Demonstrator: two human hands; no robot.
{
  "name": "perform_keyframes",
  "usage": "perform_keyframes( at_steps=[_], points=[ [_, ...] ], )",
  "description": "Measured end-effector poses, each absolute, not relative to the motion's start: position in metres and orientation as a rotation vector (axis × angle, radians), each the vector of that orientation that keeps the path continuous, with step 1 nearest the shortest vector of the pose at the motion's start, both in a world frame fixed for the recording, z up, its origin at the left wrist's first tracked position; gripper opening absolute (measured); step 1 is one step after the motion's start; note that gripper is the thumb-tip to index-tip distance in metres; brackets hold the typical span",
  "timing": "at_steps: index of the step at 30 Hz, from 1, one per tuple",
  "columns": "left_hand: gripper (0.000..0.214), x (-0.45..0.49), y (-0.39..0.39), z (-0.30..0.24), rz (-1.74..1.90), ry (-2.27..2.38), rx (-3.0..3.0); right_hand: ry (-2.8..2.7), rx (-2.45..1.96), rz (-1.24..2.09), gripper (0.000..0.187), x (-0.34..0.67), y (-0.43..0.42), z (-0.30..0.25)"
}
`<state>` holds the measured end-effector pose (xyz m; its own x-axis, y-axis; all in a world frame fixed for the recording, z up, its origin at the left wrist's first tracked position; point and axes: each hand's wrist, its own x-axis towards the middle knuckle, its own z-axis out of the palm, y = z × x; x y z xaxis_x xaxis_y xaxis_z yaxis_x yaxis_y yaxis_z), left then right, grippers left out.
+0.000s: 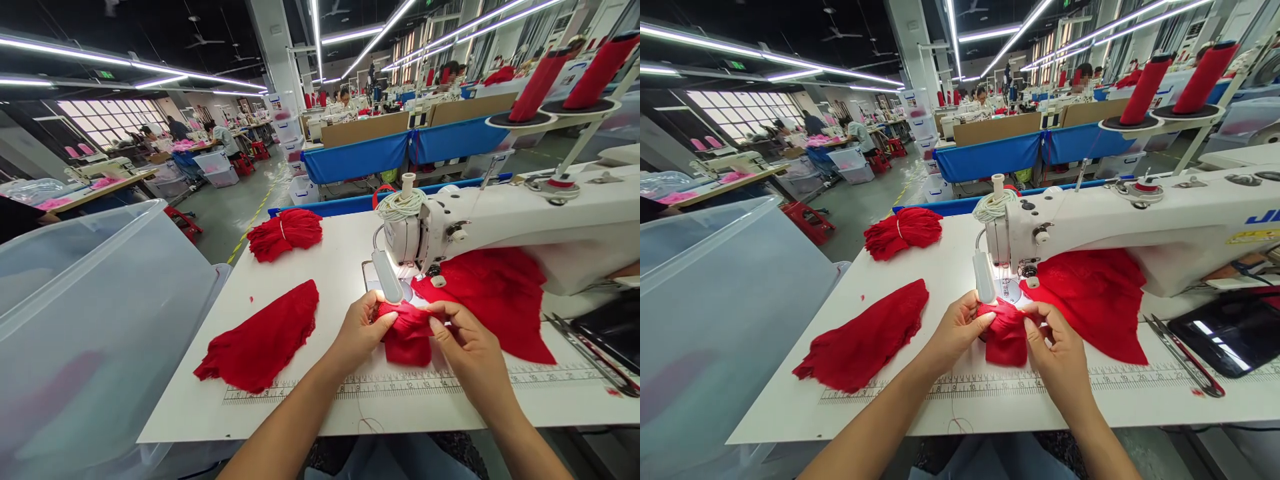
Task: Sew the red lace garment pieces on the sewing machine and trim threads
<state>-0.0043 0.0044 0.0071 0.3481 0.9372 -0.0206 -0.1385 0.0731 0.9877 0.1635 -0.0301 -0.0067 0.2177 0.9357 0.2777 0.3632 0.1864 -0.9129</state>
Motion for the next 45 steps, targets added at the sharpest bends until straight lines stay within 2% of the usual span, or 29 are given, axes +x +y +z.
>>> perform_keyframes(
  at_steps=[3, 7, 13, 18, 22, 26, 31, 34, 37, 40, 43, 45],
  points=[
    [0.029, -0.003, 0.003, 0.008, 1.027, 0.848, 1.176, -1.427, -1.391, 0.615, 0.027, 0.162, -0.031, -0.008],
    [0.033, -0.002, 0.003, 0.009, 1.028, 0.798, 1.072, -1.516, -1.327, 0.448, 0.017, 0.156, -0.030, -0.008],
    [0.023, -0.001, 0.004, 0.000, 1.086, 0.921, 0.890, -1.511, -1.167, 0.127, 0.005, 0.152, -0.030, -0.009],
    [0.030, -0.003, 0.002, 0.003, 1.056, 1.013, 1.104, -1.632, -1.072, 0.056, 0.013, 0.158, -0.032, -0.009],
    [0.015, -0.008, 0.002, 0.011, 0.887, 0.889, 1.169, -1.657, -1.059, -0.036, 0.017, 0.166, -0.034, -0.009],
    [0.025, -0.005, 0.003, 0.006, 0.890, 0.868, 1.209, -1.718, -1.026, -0.128, 0.019, 0.168, -0.034, -0.009],
    [0.013, -0.001, 0.001, -0.004, 0.937, 1.046, 1.351, -1.795, -0.954, -0.200, 0.022, 0.166, -0.037, -0.006],
    [0.008, -0.002, -0.001, -0.002, 1.008, 1.124, 1.432, -1.786, -0.916, -0.159, 0.024, 0.164, -0.041, -0.004],
    [0.017, -0.004, 0.001, 0.003, 1.006, 0.947, 1.070, -1.708, -0.998, -0.049, 0.017, 0.162, -0.045, -0.005],
    [0.022, -0.005, 0.005, 0.008, 0.914, 0.680, 0.635, -1.537, -1.231, 0.239, 0.008, 0.158, -0.046, -0.008],
    [0.031, -0.006, 0.005, 0.011, 0.825, 0.647, 0.534, -1.362, -1.334, 0.574, 0.015, 0.154, -0.046, -0.013],
    [0.040, -0.007, 0.005, 0.013, 0.794, 0.739, 0.627, -1.299, -1.347, 0.663, 0.019, 0.153, -0.046, -0.014]
  ],
)
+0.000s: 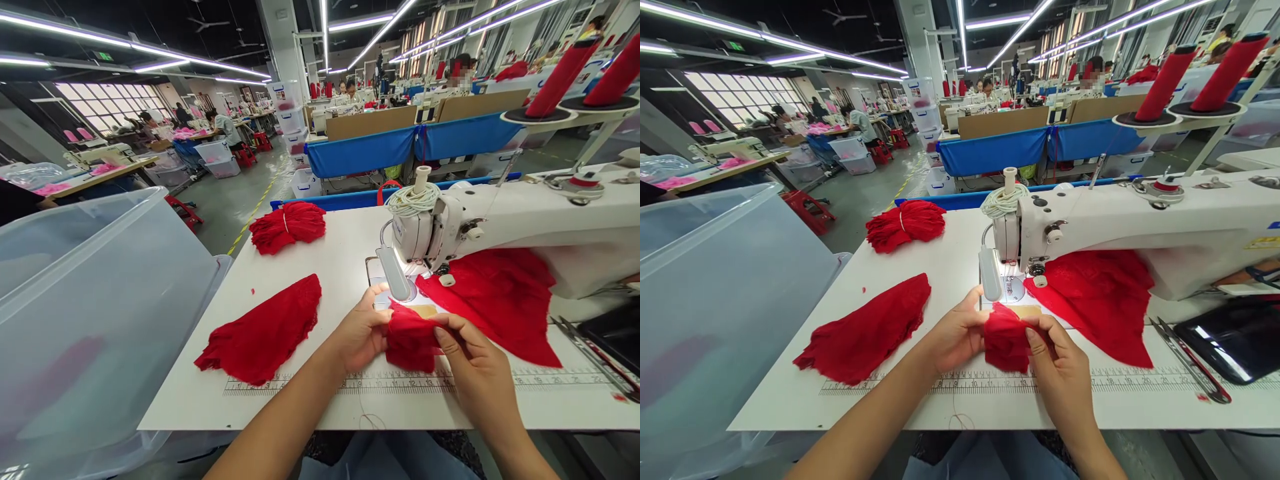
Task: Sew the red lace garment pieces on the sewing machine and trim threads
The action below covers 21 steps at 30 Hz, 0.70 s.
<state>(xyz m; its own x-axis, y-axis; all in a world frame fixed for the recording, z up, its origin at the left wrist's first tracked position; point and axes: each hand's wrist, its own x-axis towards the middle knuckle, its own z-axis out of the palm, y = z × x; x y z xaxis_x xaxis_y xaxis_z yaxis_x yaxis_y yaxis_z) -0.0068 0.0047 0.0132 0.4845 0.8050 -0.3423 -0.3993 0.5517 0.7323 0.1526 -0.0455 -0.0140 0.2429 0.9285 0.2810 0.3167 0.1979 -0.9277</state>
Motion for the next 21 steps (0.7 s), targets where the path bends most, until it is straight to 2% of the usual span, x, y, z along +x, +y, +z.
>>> perform_keyframes(
  at_steps=[1, 4, 9, 16, 21],
  points=[
    [0.036, -0.008, 0.004, 0.014, 0.809, 0.805, 0.721, -1.291, -1.346, 0.671, 0.019, 0.152, -0.045, -0.014],
    [0.005, -0.010, 0.003, 0.018, 0.905, 0.965, 1.087, -1.320, -1.299, 0.613, 0.015, 0.153, -0.044, -0.012],
    [0.015, -0.012, 0.003, 0.022, 1.037, 0.994, 1.516, -1.385, -1.253, 0.502, 0.010, 0.153, -0.044, -0.009],
    [0.018, -0.014, 0.003, 0.017, 1.087, 0.960, 1.658, -1.482, -1.239, 0.343, 0.009, 0.154, -0.043, -0.007],
    [0.017, -0.013, 0.002, 0.009, 1.191, 0.911, 1.823, -1.642, -1.288, 0.224, 0.018, 0.164, -0.042, -0.011]
  ],
)
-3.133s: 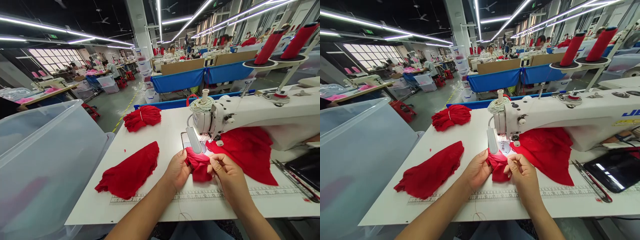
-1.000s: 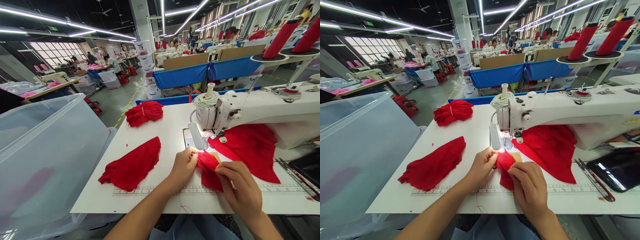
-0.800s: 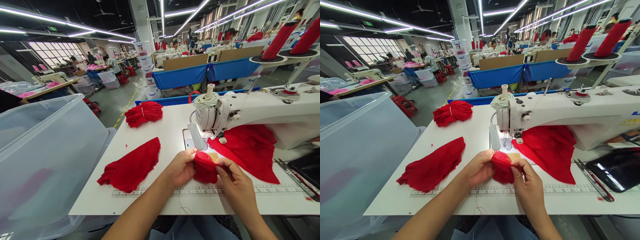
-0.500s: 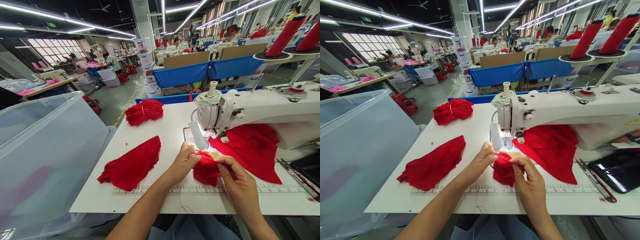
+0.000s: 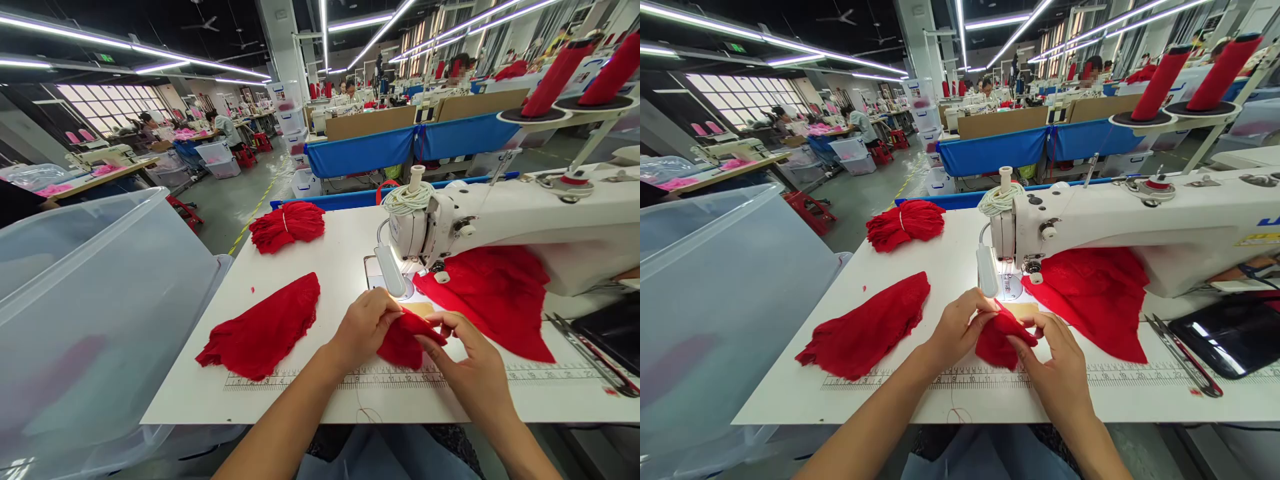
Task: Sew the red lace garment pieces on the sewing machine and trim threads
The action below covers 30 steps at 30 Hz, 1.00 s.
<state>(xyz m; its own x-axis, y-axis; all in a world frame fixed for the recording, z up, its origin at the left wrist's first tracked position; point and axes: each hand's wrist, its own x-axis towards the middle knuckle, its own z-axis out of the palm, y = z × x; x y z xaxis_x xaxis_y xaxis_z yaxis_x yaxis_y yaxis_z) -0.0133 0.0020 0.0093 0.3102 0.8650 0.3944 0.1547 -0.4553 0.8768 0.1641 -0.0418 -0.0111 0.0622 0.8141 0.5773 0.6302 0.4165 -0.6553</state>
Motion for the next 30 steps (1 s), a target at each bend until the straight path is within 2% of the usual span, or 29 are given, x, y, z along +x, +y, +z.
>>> perform_keyframes(
  at_steps=[4, 8, 12, 17, 19, 22, 25, 30],
  points=[
    [0.022, -0.015, 0.004, 0.008, 1.223, 0.981, 1.990, -1.618, -1.283, 0.142, 0.015, 0.167, -0.044, -0.012],
    [0.016, -0.019, 0.007, 0.006, 1.175, 1.025, 2.075, -1.591, -1.160, -0.034, 0.006, 0.162, -0.045, -0.010],
    [0.018, -0.022, 0.007, 0.001, 1.231, 1.059, 2.169, -1.621, -1.112, -0.151, 0.008, 0.159, -0.044, -0.011],
    [0.018, -0.020, 0.008, -0.005, 1.538, 0.943, 2.272, -1.634, -1.116, -0.241, 0.006, 0.161, -0.044, -0.018],
    [0.018, -0.018, 0.008, -0.007, 1.558, 0.900, 2.163, -1.633, -1.107, -0.164, 0.005, 0.162, -0.042, -0.017],
    [0.017, -0.016, 0.009, -0.006, 1.293, 0.897, 1.809, -1.643, -1.074, -0.028, 0.006, 0.162, -0.041, -0.014],
    [0.030, -0.014, 0.010, -0.001, 1.037, 0.874, 1.479, -1.594, -1.092, 0.052, 0.008, 0.159, -0.041, -0.014],
    [0.044, -0.016, 0.011, 0.007, 0.923, 0.841, 1.349, -1.339, -1.290, 0.650, 0.022, 0.154, -0.041, -0.021]
  ],
)
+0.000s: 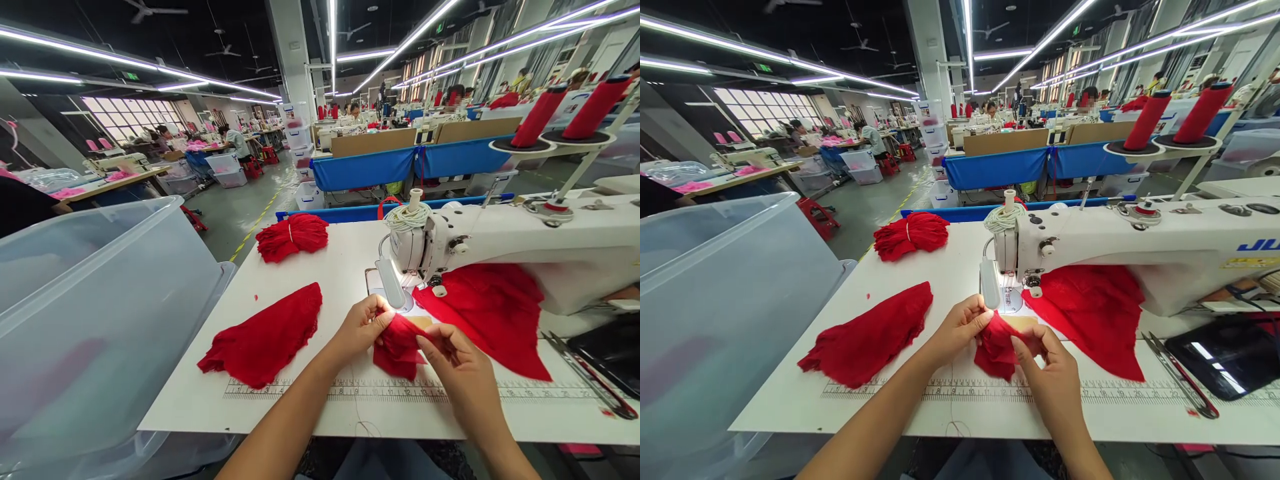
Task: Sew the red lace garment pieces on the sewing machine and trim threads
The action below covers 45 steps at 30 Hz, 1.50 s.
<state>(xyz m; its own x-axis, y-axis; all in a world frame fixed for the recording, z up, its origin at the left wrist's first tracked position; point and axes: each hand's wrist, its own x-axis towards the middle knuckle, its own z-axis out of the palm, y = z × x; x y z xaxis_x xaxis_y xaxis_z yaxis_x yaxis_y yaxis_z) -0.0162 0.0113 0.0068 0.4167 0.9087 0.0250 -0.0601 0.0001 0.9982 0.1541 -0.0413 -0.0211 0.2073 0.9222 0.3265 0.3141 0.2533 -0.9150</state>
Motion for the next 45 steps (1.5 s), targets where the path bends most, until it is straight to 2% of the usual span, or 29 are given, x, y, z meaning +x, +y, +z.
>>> perform_keyframes(
  at_steps=[4, 11, 16, 23, 28, 32, 34, 39, 45],
  points=[
    [0.046, -0.020, 0.011, 0.006, 0.901, 0.807, 1.256, -1.142, -1.255, 0.936, 0.032, 0.150, -0.041, -0.020],
    [0.049, -0.020, 0.010, 0.008, 0.839, 0.855, 1.308, -0.981, -1.178, 1.096, 0.030, 0.141, -0.044, -0.009],
    [0.047, -0.017, 0.008, 0.009, 0.823, 0.766, 1.094, -0.999, -1.139, 1.145, 0.028, 0.137, -0.045, -0.006],
    [0.046, -0.019, 0.010, 0.007, 0.799, 0.786, 0.931, -1.176, -1.246, 0.886, 0.027, 0.139, -0.042, -0.012],
    [0.045, -0.018, 0.009, 0.009, 0.814, 0.804, 0.983, -1.323, -1.293, 0.477, 0.022, 0.146, -0.039, -0.004],
    [0.046, -0.019, 0.007, 0.013, 0.824, 0.791, 1.074, -1.549, -1.262, 0.727, 0.024, 0.156, -0.036, 0.004],
    [0.047, -0.021, 0.007, 0.016, 0.806, 0.778, 1.140, -1.613, -1.246, 0.690, 0.020, 0.158, -0.037, 0.005],
    [0.043, -0.023, 0.005, 0.020, 0.851, 0.750, 1.273, -1.609, -1.143, 0.187, 0.007, 0.158, -0.046, 0.001],
    [0.031, -0.012, -0.001, 0.003, 1.185, 0.623, 1.594, -1.702, -1.028, -0.288, 0.016, 0.163, -0.050, -0.006]
  ],
)
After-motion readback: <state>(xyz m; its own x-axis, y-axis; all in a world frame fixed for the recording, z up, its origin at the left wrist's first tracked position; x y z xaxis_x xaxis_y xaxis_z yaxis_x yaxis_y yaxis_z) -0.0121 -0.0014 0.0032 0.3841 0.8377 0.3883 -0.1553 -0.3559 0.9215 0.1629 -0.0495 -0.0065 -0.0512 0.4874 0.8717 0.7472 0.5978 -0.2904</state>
